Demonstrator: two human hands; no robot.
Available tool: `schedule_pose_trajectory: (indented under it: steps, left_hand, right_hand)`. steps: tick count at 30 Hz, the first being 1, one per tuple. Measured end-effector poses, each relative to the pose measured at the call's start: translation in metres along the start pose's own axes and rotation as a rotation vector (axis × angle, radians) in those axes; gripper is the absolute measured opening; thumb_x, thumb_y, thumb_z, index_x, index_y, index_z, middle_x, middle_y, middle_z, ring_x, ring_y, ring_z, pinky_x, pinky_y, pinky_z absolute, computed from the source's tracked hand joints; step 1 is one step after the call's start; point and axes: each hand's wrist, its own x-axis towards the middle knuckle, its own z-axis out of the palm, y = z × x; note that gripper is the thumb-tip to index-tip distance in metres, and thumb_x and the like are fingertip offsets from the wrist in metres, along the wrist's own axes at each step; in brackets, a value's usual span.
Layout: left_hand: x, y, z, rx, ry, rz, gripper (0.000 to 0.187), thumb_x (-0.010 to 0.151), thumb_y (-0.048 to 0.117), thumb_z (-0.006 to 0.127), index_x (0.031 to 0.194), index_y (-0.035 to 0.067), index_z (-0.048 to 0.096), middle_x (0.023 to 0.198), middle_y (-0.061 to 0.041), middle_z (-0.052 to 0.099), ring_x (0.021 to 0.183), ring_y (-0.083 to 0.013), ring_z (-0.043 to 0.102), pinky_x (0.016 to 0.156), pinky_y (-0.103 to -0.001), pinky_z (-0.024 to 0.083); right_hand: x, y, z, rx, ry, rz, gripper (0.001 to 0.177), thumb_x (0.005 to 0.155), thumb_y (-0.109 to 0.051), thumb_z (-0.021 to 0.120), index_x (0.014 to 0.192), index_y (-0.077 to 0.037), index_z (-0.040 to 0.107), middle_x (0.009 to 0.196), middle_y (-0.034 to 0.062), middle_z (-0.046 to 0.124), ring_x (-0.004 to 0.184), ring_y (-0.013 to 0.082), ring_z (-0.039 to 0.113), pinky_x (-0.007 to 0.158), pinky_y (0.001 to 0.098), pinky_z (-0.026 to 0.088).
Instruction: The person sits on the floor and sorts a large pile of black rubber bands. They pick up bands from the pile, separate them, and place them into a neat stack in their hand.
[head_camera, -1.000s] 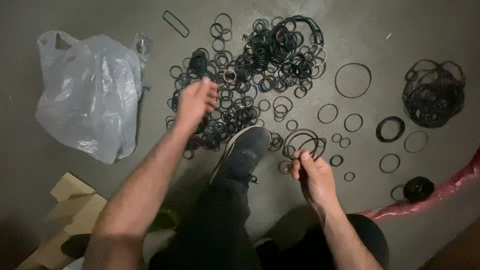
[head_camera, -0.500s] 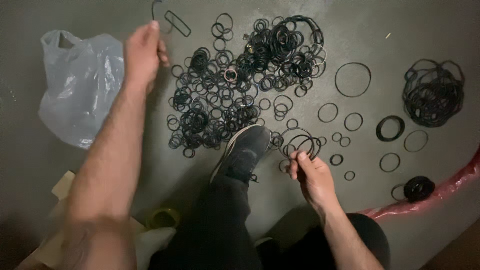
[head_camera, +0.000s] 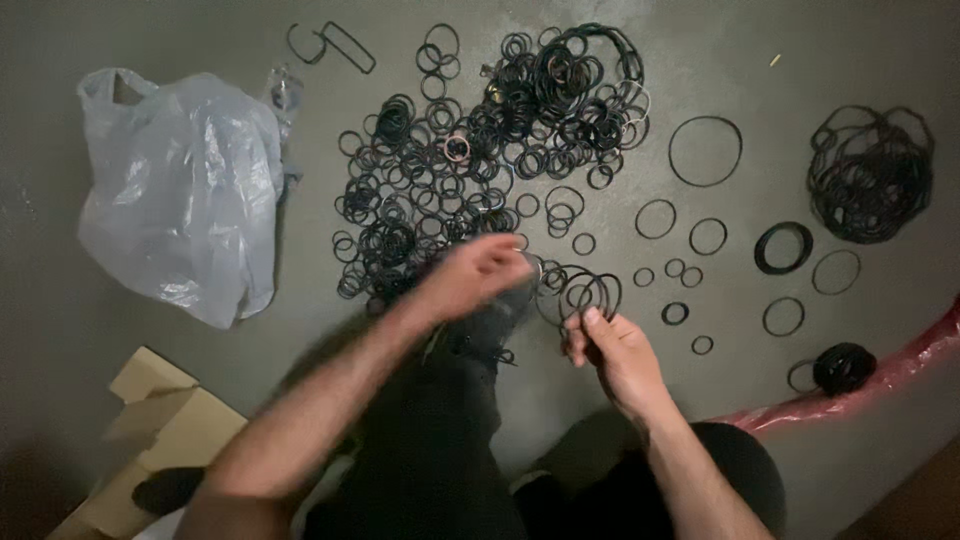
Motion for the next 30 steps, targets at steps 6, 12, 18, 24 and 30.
schedule_pose_trajectory:
  steps: [6, 12, 18, 24, 30]
  left_hand:
    - [0.028, -0.015, 0.045, 0.037, -0.252, 0.219, 0.077, 0.094, 0.032, 0.064, 0.156, -0.002, 0.035, 0.152, -0.032, 0.049, 0.142, -0.0502, 0.045, 0.115, -0.059, 0.039]
    - [0.038, -0.023, 0.06, -0.144, -0.179, 0.178, 0.039, 0.093, 0.027, 0.068, 0.125, 0.005, 0.069, 0.112, -0.021, 0.076, 0.112, -0.0333, 0.071, 0.088, -0.047, 0.056]
    - [0.047, -0.033, 0.04, -0.268, -0.088, 0.202, 0.026, 0.093, 0.019, 0.073, 0.111, 0.001, 0.07, 0.084, -0.01, 0.074, 0.087, -0.0126, 0.068, 0.068, -0.028, 0.056]
    - [0.034, -0.027, 0.053, 0.171, 0.16, 0.23, 0.034, 0.098, 0.033, 0.068, 0.122, 0.01, 0.074, 0.094, -0.007, 0.081, 0.094, -0.0239, 0.078, 0.074, -0.036, 0.06]
    - [0.042, -0.047, 0.06, 0.267, 0.224, 0.327, 0.026, 0.096, 0.031, 0.072, 0.103, 0.007, 0.077, 0.066, -0.01, 0.073, 0.067, -0.0233, 0.076, 0.064, -0.035, 0.059]
  right_hand:
    - [-0.006, 0.0, 0.003, -0.103, -0.136, 0.031, 0.043, 0.108, -0.034, 0.054, 0.09, 0.001, 0.071, 0.062, 0.0148, 0.059, 0.06, 0.0206, 0.049, 0.065, 0.0384, 0.04]
    - [-0.012, -0.021, 0.017, -0.082, -0.14, 0.061, 0.056, 0.11, -0.037, 0.05, 0.068, -0.004, 0.065, 0.054, 0.0042, 0.053, 0.05, 0.0055, 0.035, 0.054, 0.0266, 0.032]
    - [-0.005, -0.006, 0.001, 0.189, -0.093, 0.02, 0.027, 0.109, -0.026, 0.05, 0.1, -0.001, 0.058, 0.08, 0.0155, 0.062, 0.055, 0.0096, 0.043, 0.06, 0.0337, 0.046]
    - [-0.001, 0.017, -0.011, 0.252, -0.1, 0.007, 0.029, 0.113, -0.026, 0.044, 0.107, 0.0, 0.055, 0.104, 0.0249, 0.065, 0.055, 0.0159, 0.043, 0.066, 0.0434, 0.046]
    - [-0.003, 0.013, -0.005, 0.013, -0.09, 0.05, 0.038, 0.114, -0.03, 0.04, 0.107, 0.002, 0.06, 0.098, 0.0196, 0.065, 0.061, 0.0158, 0.048, 0.071, 0.043, 0.047]
